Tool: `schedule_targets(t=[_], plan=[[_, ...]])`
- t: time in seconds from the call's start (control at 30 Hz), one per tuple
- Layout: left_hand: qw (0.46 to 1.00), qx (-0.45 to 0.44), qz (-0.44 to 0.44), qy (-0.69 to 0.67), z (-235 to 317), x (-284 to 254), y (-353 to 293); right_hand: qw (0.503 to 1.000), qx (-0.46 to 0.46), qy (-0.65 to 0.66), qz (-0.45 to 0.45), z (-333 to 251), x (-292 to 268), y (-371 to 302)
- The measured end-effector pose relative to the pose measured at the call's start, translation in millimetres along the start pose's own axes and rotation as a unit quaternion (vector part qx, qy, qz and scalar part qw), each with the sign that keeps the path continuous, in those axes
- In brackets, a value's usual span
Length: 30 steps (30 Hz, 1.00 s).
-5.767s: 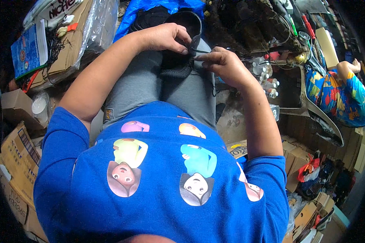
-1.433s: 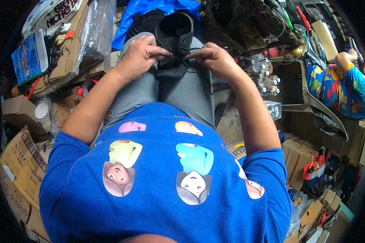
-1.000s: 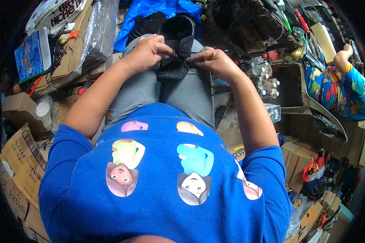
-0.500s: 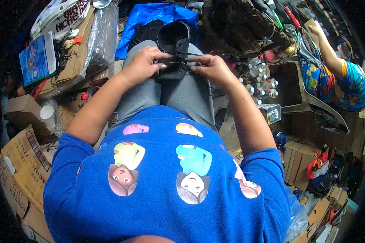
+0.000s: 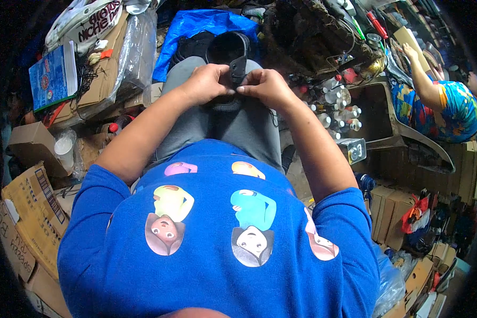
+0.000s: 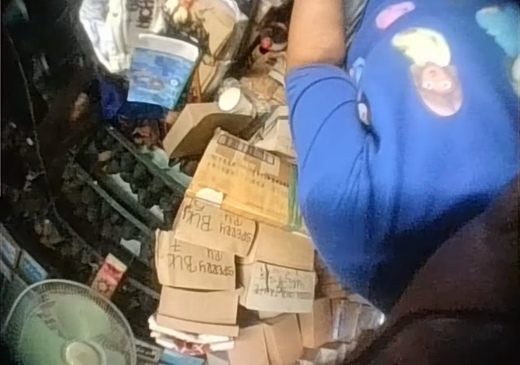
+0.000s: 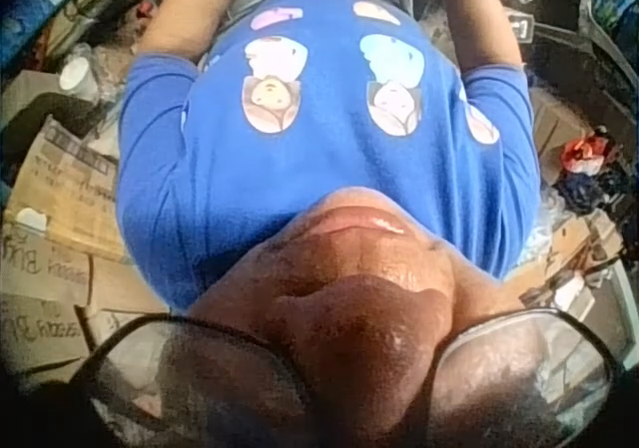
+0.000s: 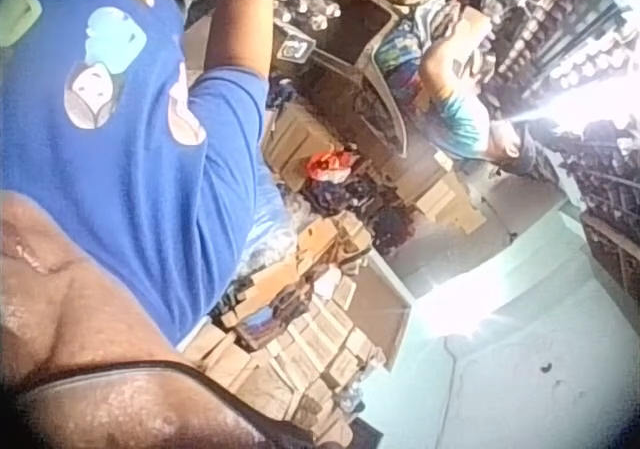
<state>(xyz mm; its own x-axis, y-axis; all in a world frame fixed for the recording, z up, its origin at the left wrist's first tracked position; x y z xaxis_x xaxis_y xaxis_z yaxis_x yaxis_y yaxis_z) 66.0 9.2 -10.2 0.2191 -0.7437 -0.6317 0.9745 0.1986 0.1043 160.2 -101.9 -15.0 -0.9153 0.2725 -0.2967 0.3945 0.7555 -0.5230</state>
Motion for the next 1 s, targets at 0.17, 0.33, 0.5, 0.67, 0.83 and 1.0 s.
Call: schedule_targets(t=[0.17,0.33,0.5,0.67,0.83,1.0], plan=[[0.981,0.112,-0.028,0.154,15.7,-13.1,3.2,0.997,0.016,-0.069,0.028,-4.9,-3.3,-4.5],[0.985,0.112,-0.024,0.13,8.1,-19.7,-11.3,0.996,-0.043,0.071,0.019,11.9,-21.2,-5.8],[0.993,0.063,-0.039,0.09,14.2,-12.0,-10.5,0.994,-0.088,0.0,0.062,23.8,-21.3,-9.5],[0.989,0.099,-0.053,0.095,15.6,-4.8,-6.4,0.999,0.004,0.03,0.043,41.2,-24.6,-28.7],[0.986,0.136,-0.067,0.076,20.7,-0.9,-4.3,0.968,-0.155,-0.131,0.145,-3.3,-48.5,-39.1],[0.983,0.152,-0.057,0.085,21.4,1.6,-3.4,0.94,-0.113,-0.244,0.208,17.1,-60.1,-0.3]])
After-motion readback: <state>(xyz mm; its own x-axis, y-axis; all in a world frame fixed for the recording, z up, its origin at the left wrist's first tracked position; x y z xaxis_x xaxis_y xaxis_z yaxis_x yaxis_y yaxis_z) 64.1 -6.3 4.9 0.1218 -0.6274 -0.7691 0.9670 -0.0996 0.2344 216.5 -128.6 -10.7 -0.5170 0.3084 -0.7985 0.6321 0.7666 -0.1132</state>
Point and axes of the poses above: each hand's wrist, its own y-axis towards the middle knuckle, its own x-axis out of the palm, z = x × y, the point moved 7 cm from there along y, towards the middle knuckle, and after that the axes turned 11 degrees about x, right-handed, at the moved point
